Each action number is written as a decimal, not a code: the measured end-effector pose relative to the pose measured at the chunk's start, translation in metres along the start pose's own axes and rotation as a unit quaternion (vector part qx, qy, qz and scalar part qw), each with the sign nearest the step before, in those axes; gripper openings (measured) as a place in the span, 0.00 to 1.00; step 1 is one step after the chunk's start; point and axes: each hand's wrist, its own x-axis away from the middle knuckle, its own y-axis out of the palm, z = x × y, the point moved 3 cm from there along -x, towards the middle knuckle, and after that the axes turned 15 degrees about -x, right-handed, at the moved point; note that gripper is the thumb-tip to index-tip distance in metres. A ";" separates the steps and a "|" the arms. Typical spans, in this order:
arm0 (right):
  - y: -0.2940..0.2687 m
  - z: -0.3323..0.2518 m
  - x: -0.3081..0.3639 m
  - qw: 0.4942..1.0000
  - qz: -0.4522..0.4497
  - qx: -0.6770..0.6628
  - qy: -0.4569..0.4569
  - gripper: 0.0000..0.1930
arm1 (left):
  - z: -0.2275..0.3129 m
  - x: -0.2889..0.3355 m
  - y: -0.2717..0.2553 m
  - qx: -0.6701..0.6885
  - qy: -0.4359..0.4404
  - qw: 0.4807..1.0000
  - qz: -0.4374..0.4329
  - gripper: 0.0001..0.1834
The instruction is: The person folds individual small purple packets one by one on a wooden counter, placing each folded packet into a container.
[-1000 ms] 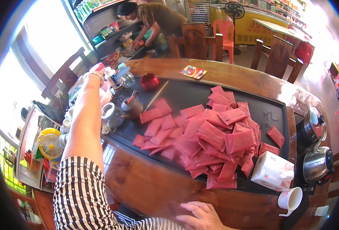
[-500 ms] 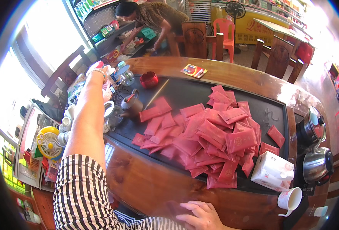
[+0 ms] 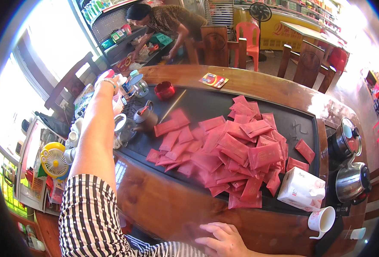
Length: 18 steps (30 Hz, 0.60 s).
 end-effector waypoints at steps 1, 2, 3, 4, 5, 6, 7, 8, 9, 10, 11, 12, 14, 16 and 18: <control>0.000 0.000 0.000 1.000 0.000 -0.001 0.002 0.18 | 0.001 0.001 -0.002 0.005 0.002 1.000 -0.006 0.56; -0.001 0.000 0.000 1.000 -0.001 0.001 0.002 0.18 | 0.002 0.002 -0.005 0.010 0.004 1.000 -0.011 0.56; -0.001 -0.001 0.000 1.000 -0.002 0.001 0.002 0.18 | 0.000 0.002 -0.004 0.013 0.004 1.000 -0.019 0.56; -0.001 -0.001 0.000 1.000 -0.004 0.000 0.002 0.18 | -0.002 0.002 -0.003 0.009 0.002 1.000 -0.016 0.56; -0.001 -0.001 0.000 1.000 -0.003 -0.001 0.001 0.18 | -0.003 0.002 -0.002 0.004 0.000 1.000 -0.013 0.56; 0.000 -0.001 0.000 1.000 -0.003 -0.001 0.001 0.18 | -0.002 0.004 -0.001 0.000 0.000 1.000 -0.010 0.55; 0.001 -0.001 0.000 1.000 -0.003 -0.001 0.002 0.19 | -0.002 0.006 -0.001 0.006 -0.003 1.000 -0.016 0.55; 0.001 -0.001 -0.001 1.000 -0.003 -0.001 0.002 0.19 | -0.003 0.008 -0.001 0.012 -0.006 1.000 -0.023 0.55; 0.000 -0.001 -0.001 1.000 -0.002 -0.002 0.001 0.19 | -0.004 0.010 -0.001 0.017 -0.009 0.999 -0.029 0.54; 0.000 -0.001 -0.001 1.000 -0.002 -0.002 0.001 0.19 | -0.005 0.011 0.000 0.027 -0.011 0.999 -0.025 0.53; 0.000 -0.001 -0.001 1.000 -0.001 -0.002 0.000 0.19 | -0.006 0.012 0.001 0.036 -0.012 0.999 -0.022 0.53; 0.001 -0.001 -0.001 1.000 -0.001 -0.003 -0.001 0.19 | -0.009 0.014 0.002 0.047 -0.015 0.999 -0.018 0.52; 0.000 -0.002 -0.001 1.000 -0.002 -0.005 -0.004 0.19 | -0.015 0.018 0.007 0.043 -0.001 0.999 0.011 0.50; -0.001 -0.002 -0.002 1.000 0.001 -0.005 -0.004 0.19 | -0.012 0.031 0.001 0.046 0.006 0.998 0.033 0.49; -0.003 -0.004 -0.002 1.000 0.004 0.000 -0.005 0.18 | -0.015 0.047 -0.001 0.054 -0.002 0.998 0.039 0.48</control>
